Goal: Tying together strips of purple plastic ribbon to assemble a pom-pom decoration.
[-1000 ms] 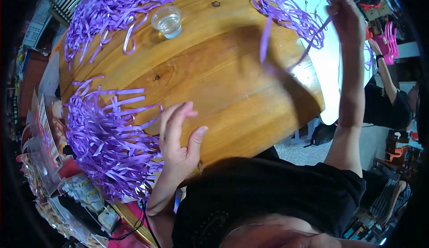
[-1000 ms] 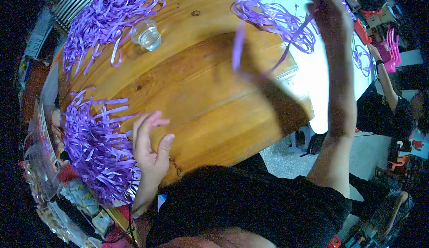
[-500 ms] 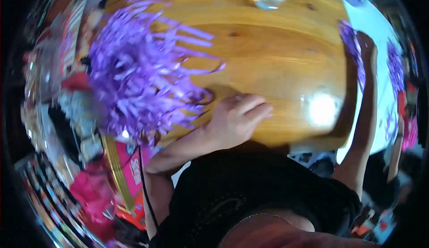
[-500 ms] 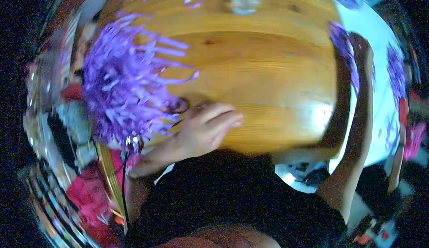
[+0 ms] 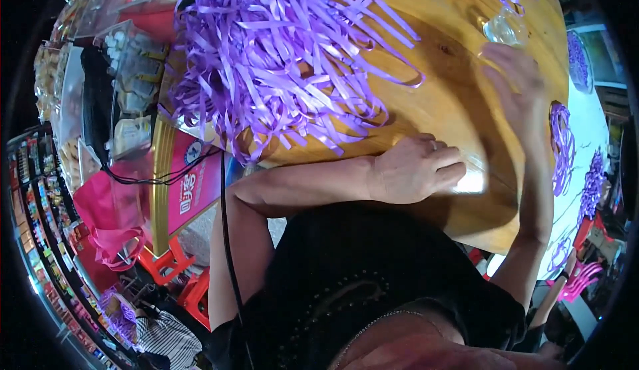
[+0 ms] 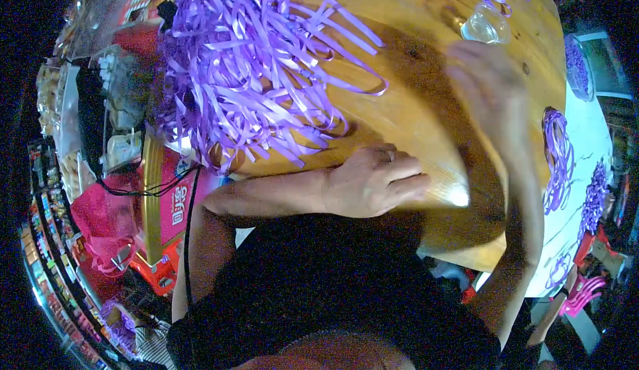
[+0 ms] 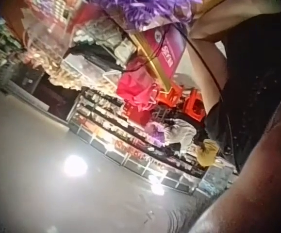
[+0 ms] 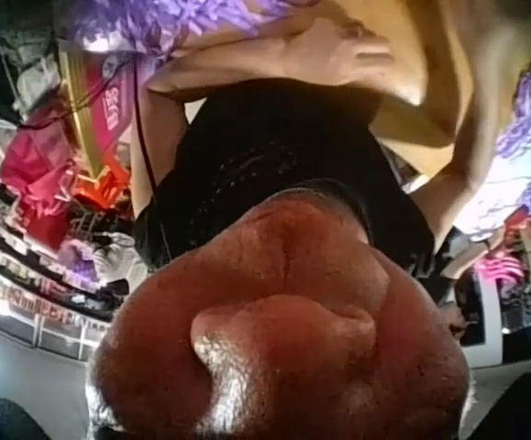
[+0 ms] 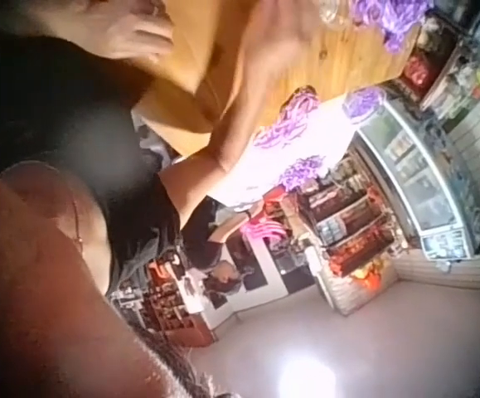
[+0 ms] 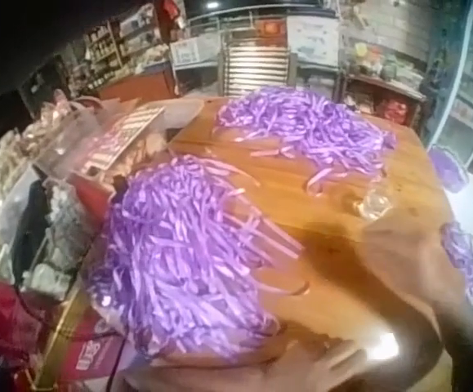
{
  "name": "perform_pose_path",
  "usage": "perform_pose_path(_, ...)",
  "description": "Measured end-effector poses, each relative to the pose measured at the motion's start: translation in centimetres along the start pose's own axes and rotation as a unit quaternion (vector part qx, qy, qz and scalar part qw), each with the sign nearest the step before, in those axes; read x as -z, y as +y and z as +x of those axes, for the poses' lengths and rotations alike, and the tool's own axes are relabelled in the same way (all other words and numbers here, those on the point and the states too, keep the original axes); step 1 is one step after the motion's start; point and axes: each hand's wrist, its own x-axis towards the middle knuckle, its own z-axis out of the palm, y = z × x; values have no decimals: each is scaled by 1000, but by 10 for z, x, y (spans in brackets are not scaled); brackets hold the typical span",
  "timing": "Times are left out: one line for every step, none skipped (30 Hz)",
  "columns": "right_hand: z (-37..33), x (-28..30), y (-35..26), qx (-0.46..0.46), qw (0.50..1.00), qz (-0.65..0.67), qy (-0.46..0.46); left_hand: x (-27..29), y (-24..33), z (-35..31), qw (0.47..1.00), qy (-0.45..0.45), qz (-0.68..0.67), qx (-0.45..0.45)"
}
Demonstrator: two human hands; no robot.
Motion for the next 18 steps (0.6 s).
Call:
perform_pose_path(11,-12,-17,26,999,27,-14,-1,0,2,1000,25,15,-9)
perform_pose_path(25,-19,-30,61,997,39,-34,-1,-1,4,999,42,5,-4)
perform_pose_path(42,-32,-42,107,991,59,-54,-2,-3,3,999,49,11,3)
perform_pose_path(57,-44,-52,137,986,85,-45,-4,-5,1,999,41,20,5)
perform_pose_path(69,-55,-59,163,980,108,-35,-5,-7,1,999,31,25,5)
perform_pose_path(82,-62,-62,160,981,103,-36,2,-5,3,999,12,32,-5)
perform_pose_path(95,-70,-64,187,978,86,-30,2,-5,2,999,16,32,-4)
perform_pose_path(105,-75,-68,212,975,68,-24,1,-5,3,999,6,29,-22)
perform_pose_path(115,-78,-76,215,974,69,-27,0,-7,1,999,-4,28,-37)
perform_pose_path(125,-80,-84,160,979,116,-44,-1,-8,0,999,0,27,-34)
perform_pose_path(131,-83,-89,104,979,162,-60,-2,-9,-1,999,12,18,-44)
perform_pose_path(135,-89,-89,40,978,174,-107,-3,-9,-2,998,22,13,-54)
perform_pose_path(140,-92,-93,43,978,175,-108,-3,-9,-2,998,24,15,-53)
perform_pose_path(144,-95,-97,79,983,132,-101,-2,-10,-3,997,20,27,-68)
perform_pose_path(148,-98,-100,112,986,86,-93,-2,-11,-3,996,16,36,-85)
perform_pose_path(151,-104,-102,112,986,83,-94,-2,-10,-3,995,19,35,-87)
perform_pose_path(152,-112,-103,119,985,84,-98,-2,-8,-3,996,13,16,-83)
perform_pose_path(155,-119,-109,128,983,87,-102,-2,-8,-3,997,8,0,-77)
